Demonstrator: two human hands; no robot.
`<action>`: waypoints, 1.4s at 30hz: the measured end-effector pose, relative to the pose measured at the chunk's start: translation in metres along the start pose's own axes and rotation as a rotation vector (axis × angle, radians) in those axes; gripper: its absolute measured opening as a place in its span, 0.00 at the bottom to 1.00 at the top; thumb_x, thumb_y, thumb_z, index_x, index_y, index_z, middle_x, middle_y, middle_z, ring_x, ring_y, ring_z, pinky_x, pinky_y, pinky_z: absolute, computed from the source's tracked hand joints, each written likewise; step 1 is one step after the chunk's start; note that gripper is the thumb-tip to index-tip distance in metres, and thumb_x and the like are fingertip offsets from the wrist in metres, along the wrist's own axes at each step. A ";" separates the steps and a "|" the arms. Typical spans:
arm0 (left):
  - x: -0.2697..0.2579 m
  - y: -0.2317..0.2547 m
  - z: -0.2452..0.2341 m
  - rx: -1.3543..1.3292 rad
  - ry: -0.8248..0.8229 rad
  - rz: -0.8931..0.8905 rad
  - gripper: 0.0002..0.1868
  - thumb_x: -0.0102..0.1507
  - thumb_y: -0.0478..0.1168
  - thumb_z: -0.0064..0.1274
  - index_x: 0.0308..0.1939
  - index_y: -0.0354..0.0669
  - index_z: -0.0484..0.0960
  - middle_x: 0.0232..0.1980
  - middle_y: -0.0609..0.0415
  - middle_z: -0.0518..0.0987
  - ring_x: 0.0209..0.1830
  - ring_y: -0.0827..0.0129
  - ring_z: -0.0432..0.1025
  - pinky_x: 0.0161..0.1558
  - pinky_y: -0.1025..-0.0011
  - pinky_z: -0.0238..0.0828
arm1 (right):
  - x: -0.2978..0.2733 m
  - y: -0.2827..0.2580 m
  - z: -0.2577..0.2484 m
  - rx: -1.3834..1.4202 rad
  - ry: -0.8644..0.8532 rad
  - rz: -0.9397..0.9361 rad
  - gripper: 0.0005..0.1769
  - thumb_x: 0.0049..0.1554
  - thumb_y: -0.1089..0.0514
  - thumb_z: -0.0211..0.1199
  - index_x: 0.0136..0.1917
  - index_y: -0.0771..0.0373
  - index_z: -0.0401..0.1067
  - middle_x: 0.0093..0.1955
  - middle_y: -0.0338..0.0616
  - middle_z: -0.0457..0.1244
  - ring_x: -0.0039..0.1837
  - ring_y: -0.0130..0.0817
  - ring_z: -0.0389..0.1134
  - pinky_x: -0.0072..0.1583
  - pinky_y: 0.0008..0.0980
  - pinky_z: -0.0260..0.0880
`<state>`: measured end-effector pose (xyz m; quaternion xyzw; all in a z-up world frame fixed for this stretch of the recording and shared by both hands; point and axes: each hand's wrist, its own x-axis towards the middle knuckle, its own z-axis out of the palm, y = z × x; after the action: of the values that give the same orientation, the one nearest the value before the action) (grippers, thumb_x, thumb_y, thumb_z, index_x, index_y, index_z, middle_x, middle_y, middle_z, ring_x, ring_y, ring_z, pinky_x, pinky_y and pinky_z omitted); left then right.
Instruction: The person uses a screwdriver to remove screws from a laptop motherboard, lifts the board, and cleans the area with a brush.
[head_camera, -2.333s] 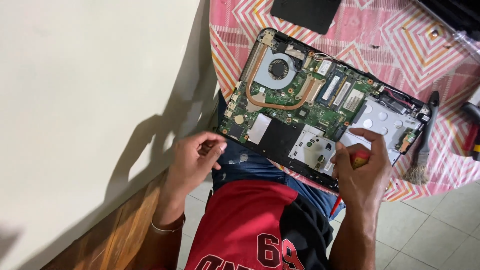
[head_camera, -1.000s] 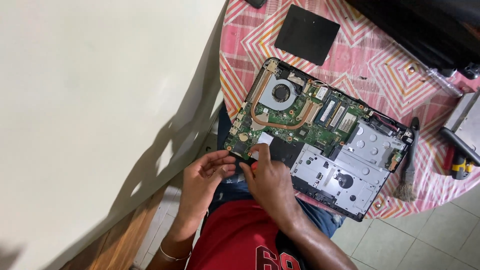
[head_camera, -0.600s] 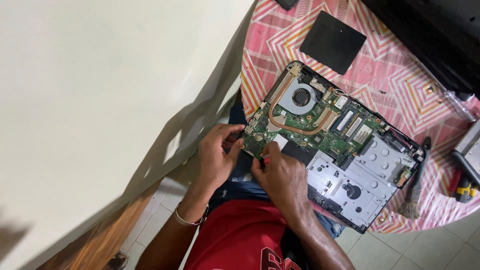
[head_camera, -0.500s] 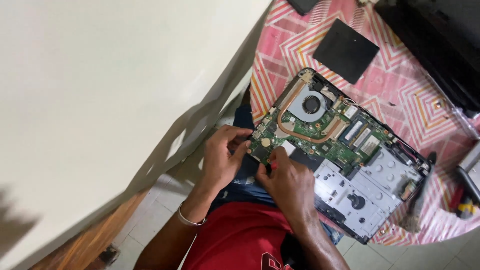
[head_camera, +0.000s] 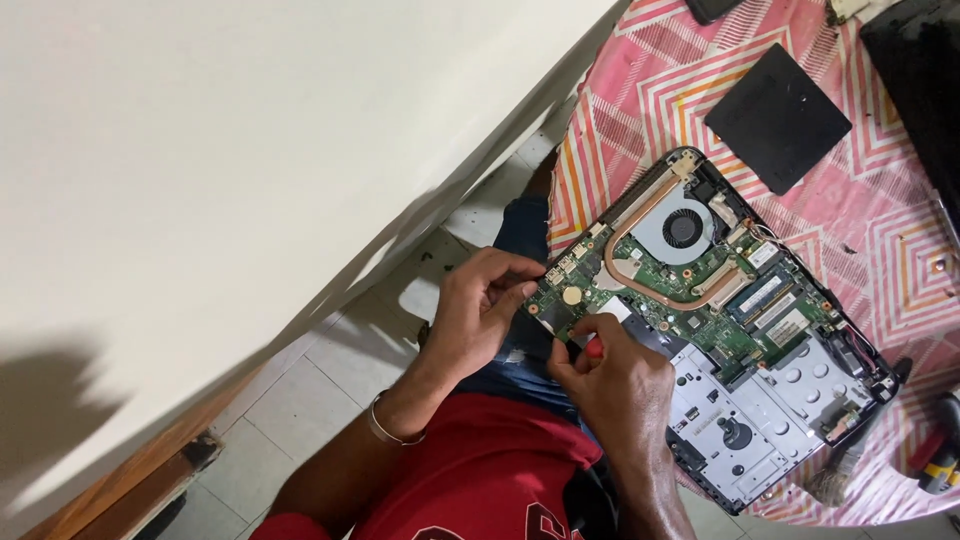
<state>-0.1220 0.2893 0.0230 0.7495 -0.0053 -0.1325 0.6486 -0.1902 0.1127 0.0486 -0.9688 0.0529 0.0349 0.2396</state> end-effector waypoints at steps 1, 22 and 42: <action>-0.001 0.000 0.000 0.001 -0.006 -0.001 0.08 0.65 0.32 0.58 0.47 0.44 0.85 0.43 0.56 0.81 0.37 0.74 0.75 0.35 0.78 0.71 | 0.000 -0.001 -0.001 0.000 0.001 0.006 0.11 0.49 0.52 0.74 0.45 0.49 0.75 0.25 0.23 0.63 0.29 0.19 0.66 0.37 0.30 0.65; 0.003 -0.001 -0.001 0.010 -0.002 0.051 0.09 0.63 0.28 0.60 0.46 0.42 0.89 0.37 0.49 0.82 0.32 0.65 0.78 0.30 0.72 0.75 | -0.007 0.004 0.014 0.100 0.030 0.156 0.12 0.47 0.47 0.75 0.39 0.48 0.74 0.23 0.33 0.65 0.31 0.41 0.70 0.39 0.38 0.71; 0.018 0.043 0.027 0.589 -0.024 0.376 0.25 0.69 0.55 0.48 0.57 0.36 0.75 0.54 0.41 0.71 0.53 0.59 0.70 0.54 0.62 0.74 | -0.046 0.094 -0.067 0.053 0.255 0.676 0.25 0.57 0.41 0.70 0.61 0.52 0.70 0.48 0.31 0.68 0.45 0.33 0.70 0.65 0.49 0.52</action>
<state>-0.1030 0.2530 0.0581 0.8888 -0.1891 -0.0122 0.4173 -0.2440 0.0028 0.0686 -0.8866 0.4005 -0.0104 0.2309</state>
